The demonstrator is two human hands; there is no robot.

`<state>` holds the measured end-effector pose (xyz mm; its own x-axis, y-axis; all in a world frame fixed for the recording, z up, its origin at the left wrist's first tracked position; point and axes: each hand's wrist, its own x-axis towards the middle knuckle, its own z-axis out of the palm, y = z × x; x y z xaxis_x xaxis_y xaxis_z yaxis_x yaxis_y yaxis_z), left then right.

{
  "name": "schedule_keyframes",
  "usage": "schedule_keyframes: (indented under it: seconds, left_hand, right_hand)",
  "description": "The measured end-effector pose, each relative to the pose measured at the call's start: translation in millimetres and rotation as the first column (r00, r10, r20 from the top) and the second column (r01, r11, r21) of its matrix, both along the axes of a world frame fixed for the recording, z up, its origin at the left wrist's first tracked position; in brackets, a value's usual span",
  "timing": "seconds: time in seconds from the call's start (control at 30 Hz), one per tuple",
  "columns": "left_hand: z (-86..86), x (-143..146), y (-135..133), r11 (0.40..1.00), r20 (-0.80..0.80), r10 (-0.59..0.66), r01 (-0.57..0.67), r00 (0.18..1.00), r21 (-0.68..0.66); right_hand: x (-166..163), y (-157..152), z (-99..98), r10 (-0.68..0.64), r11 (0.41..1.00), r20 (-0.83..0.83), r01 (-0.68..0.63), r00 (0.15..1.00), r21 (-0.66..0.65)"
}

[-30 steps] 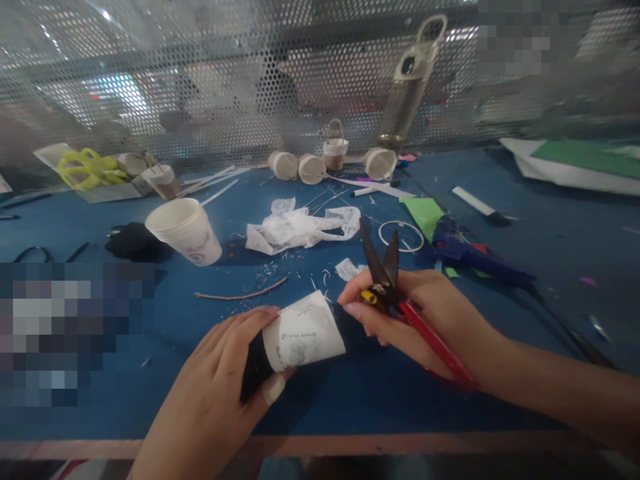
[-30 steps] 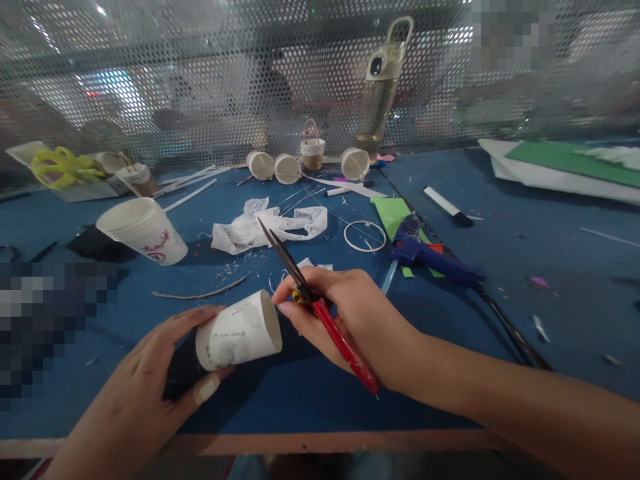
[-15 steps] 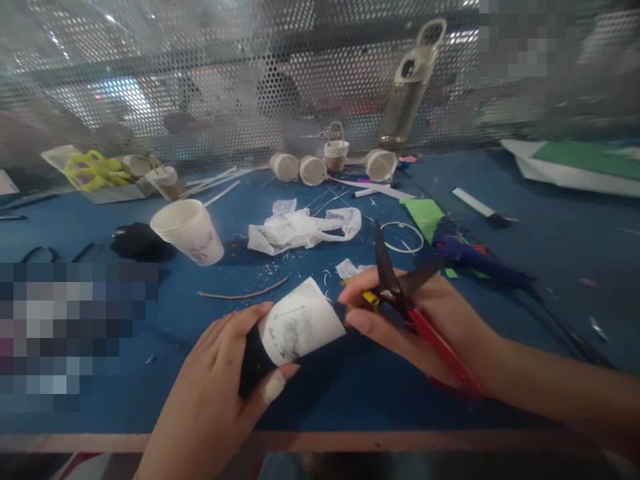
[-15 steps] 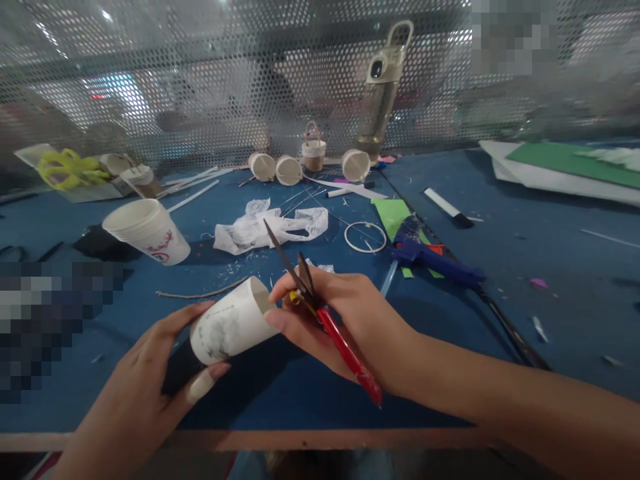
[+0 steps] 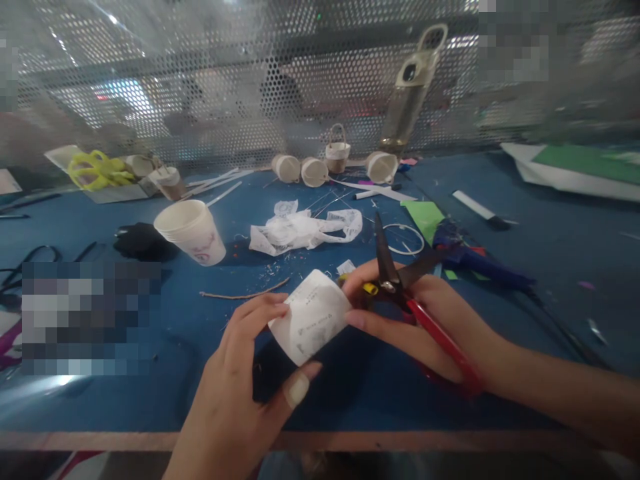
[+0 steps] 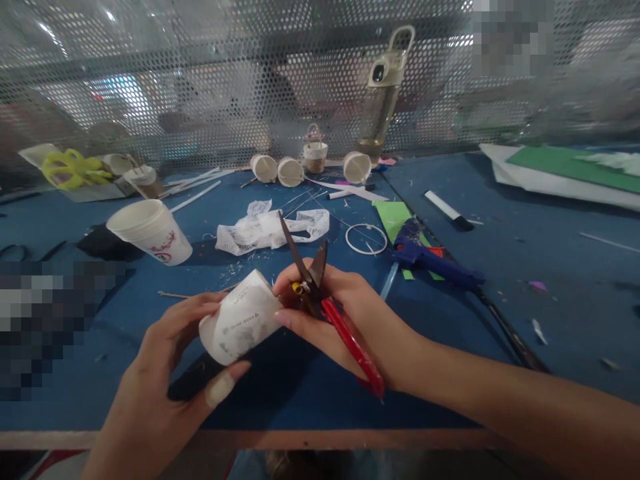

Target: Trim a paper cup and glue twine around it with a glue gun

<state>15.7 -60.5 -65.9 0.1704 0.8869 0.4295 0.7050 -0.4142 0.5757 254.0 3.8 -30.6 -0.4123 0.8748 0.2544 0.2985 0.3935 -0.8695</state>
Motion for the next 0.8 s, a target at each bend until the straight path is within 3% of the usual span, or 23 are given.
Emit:
schedule_keyframes:
  seconds: [0.17,0.37,0.8]
  left_hand:
    - [1.0,8.1,-5.4,0.986,0.095,-0.039,0.053,0.995,-0.158]
    - [-2.2,16.9,-3.8,0.999,0.166,0.025,-0.020,0.986,-0.032]
    - [5.1,18.9,-3.6,0.997,0.090,-0.007,0.000,0.996,0.078]
  right_hand:
    - [0.0,-0.2,-1.4,0.037,0.995,-0.066,-0.030,0.997,0.095]
    - [3.9,1.4,-5.2,-0.062,0.976,0.038,0.053,0.997,0.210]
    - [0.4,-1.2,-0.2,0.010,0.997,-0.021,-0.008,1.000,0.073]
